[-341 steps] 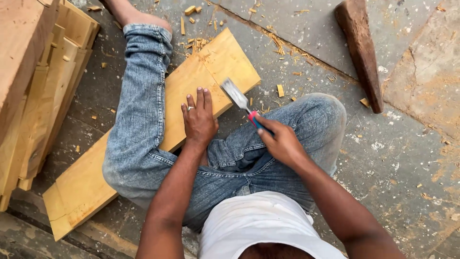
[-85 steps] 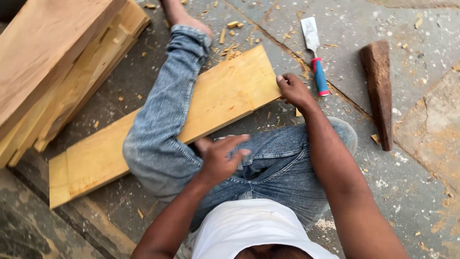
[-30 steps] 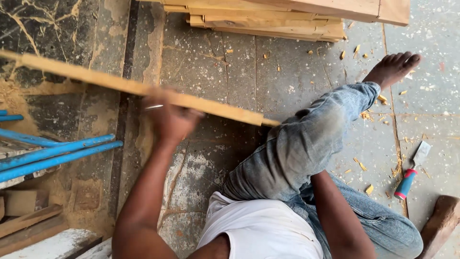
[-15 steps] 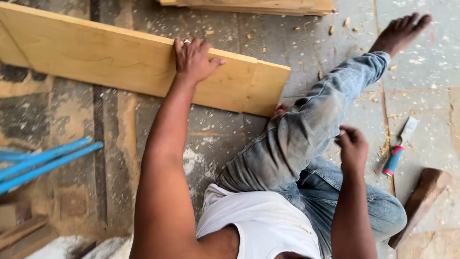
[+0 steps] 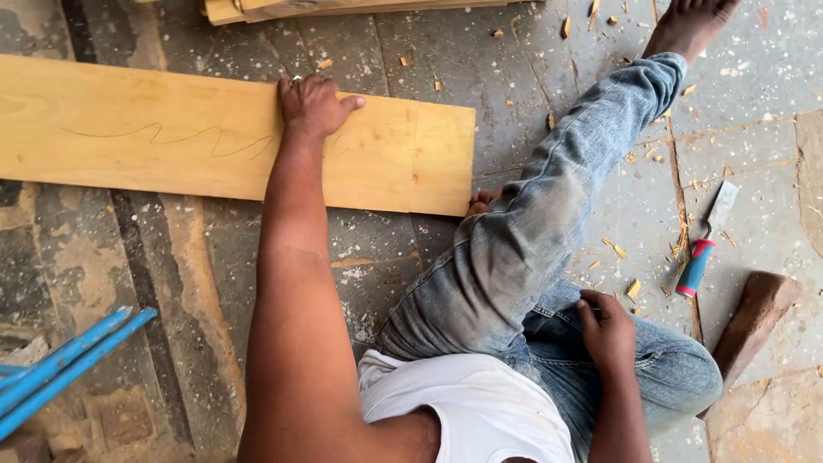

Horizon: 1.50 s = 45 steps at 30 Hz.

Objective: Working with wood pieces using a chisel and adhesives while seated on the ground.

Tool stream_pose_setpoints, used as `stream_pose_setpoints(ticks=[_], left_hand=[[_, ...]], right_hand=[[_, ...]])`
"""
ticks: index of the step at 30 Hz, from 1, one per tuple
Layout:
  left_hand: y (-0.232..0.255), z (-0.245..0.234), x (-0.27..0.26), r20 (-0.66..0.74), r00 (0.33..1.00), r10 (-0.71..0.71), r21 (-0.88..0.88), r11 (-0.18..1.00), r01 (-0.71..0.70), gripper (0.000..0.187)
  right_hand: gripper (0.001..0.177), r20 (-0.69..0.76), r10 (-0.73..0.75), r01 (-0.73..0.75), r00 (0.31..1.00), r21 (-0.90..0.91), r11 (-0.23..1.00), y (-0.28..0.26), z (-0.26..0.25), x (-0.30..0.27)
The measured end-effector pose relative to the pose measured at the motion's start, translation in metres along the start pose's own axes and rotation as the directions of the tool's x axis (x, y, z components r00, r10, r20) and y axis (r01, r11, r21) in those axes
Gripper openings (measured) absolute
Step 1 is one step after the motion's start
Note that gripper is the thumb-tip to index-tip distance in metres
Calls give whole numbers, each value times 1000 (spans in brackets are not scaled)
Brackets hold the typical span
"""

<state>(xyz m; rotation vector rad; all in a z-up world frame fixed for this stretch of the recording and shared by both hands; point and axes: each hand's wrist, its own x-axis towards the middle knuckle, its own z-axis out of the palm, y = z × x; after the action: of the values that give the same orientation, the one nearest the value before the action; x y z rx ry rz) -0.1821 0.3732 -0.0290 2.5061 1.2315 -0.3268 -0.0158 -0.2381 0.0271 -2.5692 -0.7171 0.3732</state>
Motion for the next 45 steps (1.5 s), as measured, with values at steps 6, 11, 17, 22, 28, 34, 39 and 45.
stream_pose_setpoints(ticks=[6, 11, 17, 22, 28, 34, 39, 45], left_hand=[[34, 66, -34, -196, 977, 90, -51, 994, -102, 94], [141, 176, -110, -142, 860, 490, -304, 805, -509, 103], [200, 222, -86, -92, 865, 494, -325, 806, -495, 57], [188, 103, -68, -106, 674, 731, 164, 682, -713, 56], [185, 105, -44, 259, 640, 723, 398, 524, -753, 49], [144, 48, -44, 83, 694, 715, 437, 600, -670, 72], [43, 56, -21, 93, 761, 642, 389, 681, -621, 76], [-143, 74, 18, 188, 958, 218, 709, 645, -286, 75]], right_hand=[[23, 58, -4, 9, 998, -91, 996, -19, -2, 7], [24, 58, -69, 75, 996, -114, 991, -22, -4, 3], [26, 72, -65, 71, 995, -84, 994, -6, -7, -9], [27, 66, -51, 55, 997, -58, 997, -22, -12, 9], [31, 133, -19, 31, 991, -83, 996, 10, 2, 7], [35, 147, -53, 77, 988, -161, 984, 58, 25, 25], [37, 144, -9, 41, 990, -217, 975, 76, 28, 33], [36, 141, -44, 74, 989, -212, 974, 94, 33, 40]])
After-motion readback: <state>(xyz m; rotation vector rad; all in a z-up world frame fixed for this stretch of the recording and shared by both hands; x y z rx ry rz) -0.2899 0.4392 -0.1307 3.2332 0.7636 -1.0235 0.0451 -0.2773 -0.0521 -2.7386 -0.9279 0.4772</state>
